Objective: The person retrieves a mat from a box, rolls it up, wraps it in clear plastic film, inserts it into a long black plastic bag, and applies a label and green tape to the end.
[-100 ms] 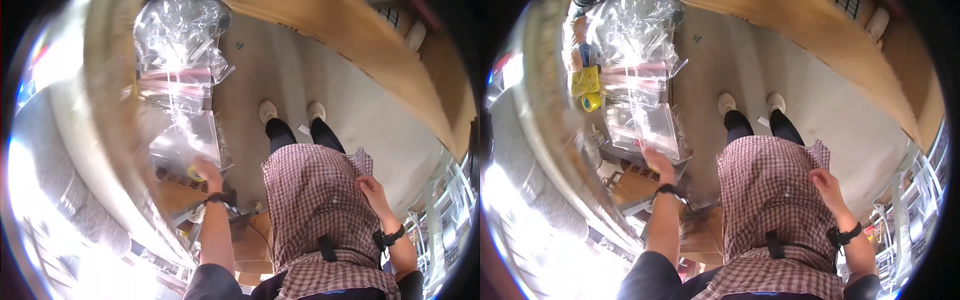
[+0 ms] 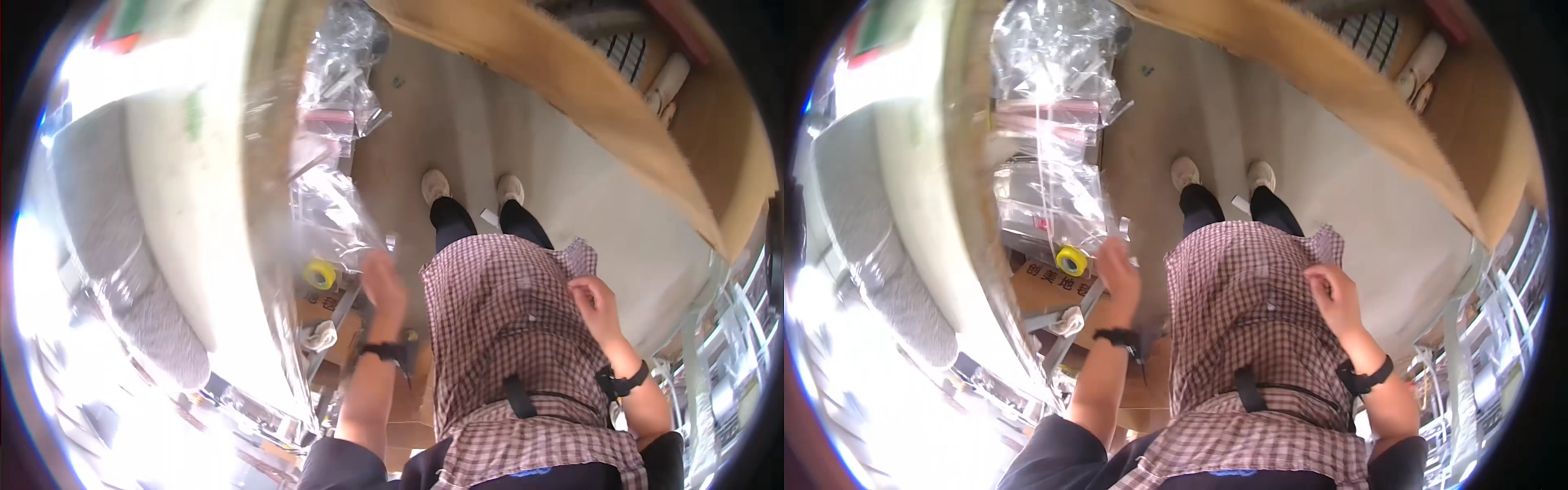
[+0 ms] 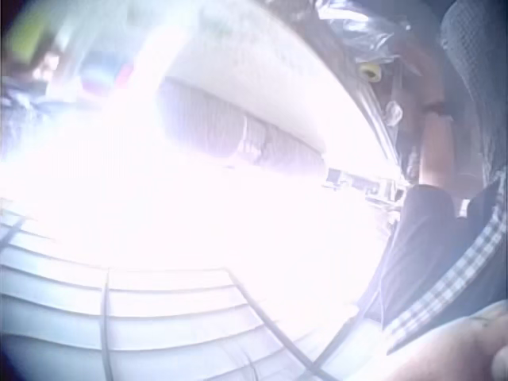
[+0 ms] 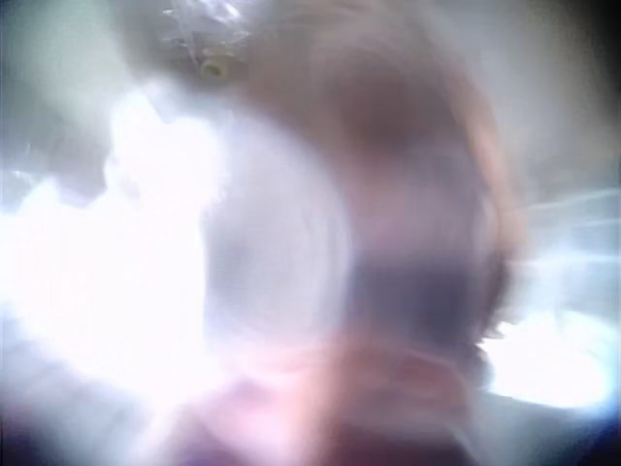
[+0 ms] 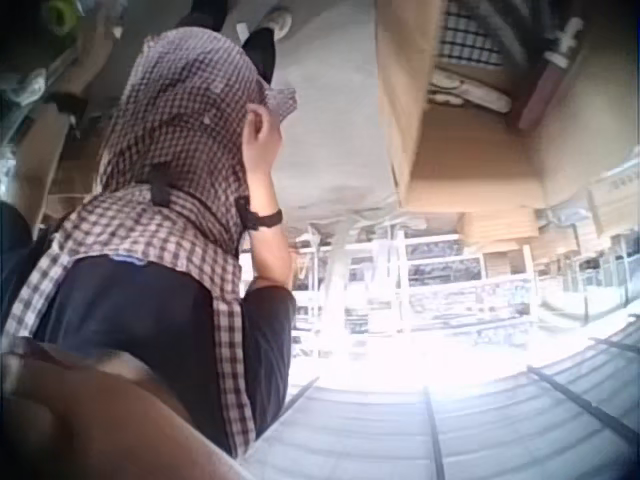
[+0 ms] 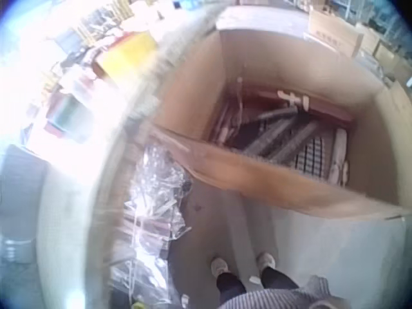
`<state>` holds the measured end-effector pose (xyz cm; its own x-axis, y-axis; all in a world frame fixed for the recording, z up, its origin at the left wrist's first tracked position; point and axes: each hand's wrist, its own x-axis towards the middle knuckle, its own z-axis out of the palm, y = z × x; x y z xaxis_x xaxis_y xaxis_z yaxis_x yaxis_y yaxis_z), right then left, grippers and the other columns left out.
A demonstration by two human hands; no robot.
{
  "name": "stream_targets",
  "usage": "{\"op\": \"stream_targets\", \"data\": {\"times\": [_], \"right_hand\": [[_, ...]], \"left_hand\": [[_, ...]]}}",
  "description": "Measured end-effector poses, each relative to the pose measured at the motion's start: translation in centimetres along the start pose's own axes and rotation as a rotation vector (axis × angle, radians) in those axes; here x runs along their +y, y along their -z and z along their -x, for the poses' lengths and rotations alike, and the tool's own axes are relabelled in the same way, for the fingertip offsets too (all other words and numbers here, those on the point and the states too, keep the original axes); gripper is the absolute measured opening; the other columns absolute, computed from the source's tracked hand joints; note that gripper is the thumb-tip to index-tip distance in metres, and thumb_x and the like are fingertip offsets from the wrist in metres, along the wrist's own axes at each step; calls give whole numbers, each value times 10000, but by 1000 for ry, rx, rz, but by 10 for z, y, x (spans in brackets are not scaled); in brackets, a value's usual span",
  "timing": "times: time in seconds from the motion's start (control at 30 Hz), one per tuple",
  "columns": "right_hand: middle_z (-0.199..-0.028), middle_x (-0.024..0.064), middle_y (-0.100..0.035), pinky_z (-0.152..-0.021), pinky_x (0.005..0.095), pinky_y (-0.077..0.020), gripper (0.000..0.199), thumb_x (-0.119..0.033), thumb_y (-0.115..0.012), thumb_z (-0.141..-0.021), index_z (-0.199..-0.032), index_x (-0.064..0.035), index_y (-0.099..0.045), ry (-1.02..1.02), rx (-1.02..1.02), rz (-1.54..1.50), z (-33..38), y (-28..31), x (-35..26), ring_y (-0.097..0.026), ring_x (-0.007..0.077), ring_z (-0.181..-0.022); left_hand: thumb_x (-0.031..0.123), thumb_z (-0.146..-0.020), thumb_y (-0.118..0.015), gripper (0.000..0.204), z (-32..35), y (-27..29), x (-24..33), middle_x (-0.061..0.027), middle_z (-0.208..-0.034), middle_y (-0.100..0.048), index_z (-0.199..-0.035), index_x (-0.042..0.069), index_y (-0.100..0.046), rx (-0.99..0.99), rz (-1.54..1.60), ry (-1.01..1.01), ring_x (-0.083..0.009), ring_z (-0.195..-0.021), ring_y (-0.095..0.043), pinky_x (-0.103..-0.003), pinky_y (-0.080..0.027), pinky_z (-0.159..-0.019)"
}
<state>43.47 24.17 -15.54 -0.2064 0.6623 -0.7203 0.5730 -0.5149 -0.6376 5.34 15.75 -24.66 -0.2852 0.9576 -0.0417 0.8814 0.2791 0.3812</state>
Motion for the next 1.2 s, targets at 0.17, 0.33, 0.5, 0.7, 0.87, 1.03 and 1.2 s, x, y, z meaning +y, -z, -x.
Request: {"op": "stream_targets", "data": {"times": [0.17,0.33,0.5,0.7,0.87,1.03,1.2], "right_hand": [[-1214,135,-534,-921,432,-426,516,11,-598,-693,-1179,-160,-579,860,8,528,3,-3,-105,-510,338,-1119],[-1322,58,-491,-1079,433,-299,560,-132,-644,-691,-1236,-181,-525,1346,-455,778,16,-19,-192,-402,228,-1286],[-747,52,-599,-814,370,-485,199,-268,-666,-758,-762,-109,-546,1382,-799,528,33,-30,-218,-602,248,-805],[-870,79,-679,-610,332,-524,165,-251,-576,-878,-957,-142,-670,1240,-439,513,31,-16,-274,-654,256,-719],[-828,140,-671,-541,295,-526,238,-73,-447,-889,-1051,-5,-608,486,-188,48,18,29,-336,-644,175,-622],[-865,106,-652,-601,273,-512,354,-302,-407,-981,-1108,-18,-575,532,389,66,-41,183,-386,-645,179,-721],[-991,90,-655,-806,314,-473,338,-218,-374,-999,-1170,-4,-570,947,839,357,35,99,-552,-615,182,-925]], "left_hand": [[13,-829,-525,111,50,90,148,-171,-834,-584,-935,26,-495,-279,488,-22,-370,-762,-566,-462,-454,-720],[-2,-817,-542,145,48,218,193,-123,-699,-611,-940,39,-477,-392,620,-119,-307,-618,-617,-368,-491,-553],[189,-1011,-315,152,39,277,170,-168,-711,-609,-973,49,-357,14,1142,183,-205,-554,-598,-309,-508,-520],[214,-1004,-355,153,13,324,150,-151,-771,-612,-987,63,-368,442,1379,444,-218,-593,-615,-298,-555,-574],[415,-773,-695,690,-41,352,71,-214,-1266,-513,-1258,22,-399,345,571,83,-328,-1211,-470,-433,-364,-1009],[446,-549,-828,1010,-119,409,-14,-226,-1411,-344,-1382,145,-341,378,-334,159,-409,-1280,-369,-482,-308,-1047],[400,-480,-852,1056,-156,423,-57,-187,-1309,-460,-1396,263,-345,-10,-338,343,-382,-1172,-476,-449,-393,-974]]}}
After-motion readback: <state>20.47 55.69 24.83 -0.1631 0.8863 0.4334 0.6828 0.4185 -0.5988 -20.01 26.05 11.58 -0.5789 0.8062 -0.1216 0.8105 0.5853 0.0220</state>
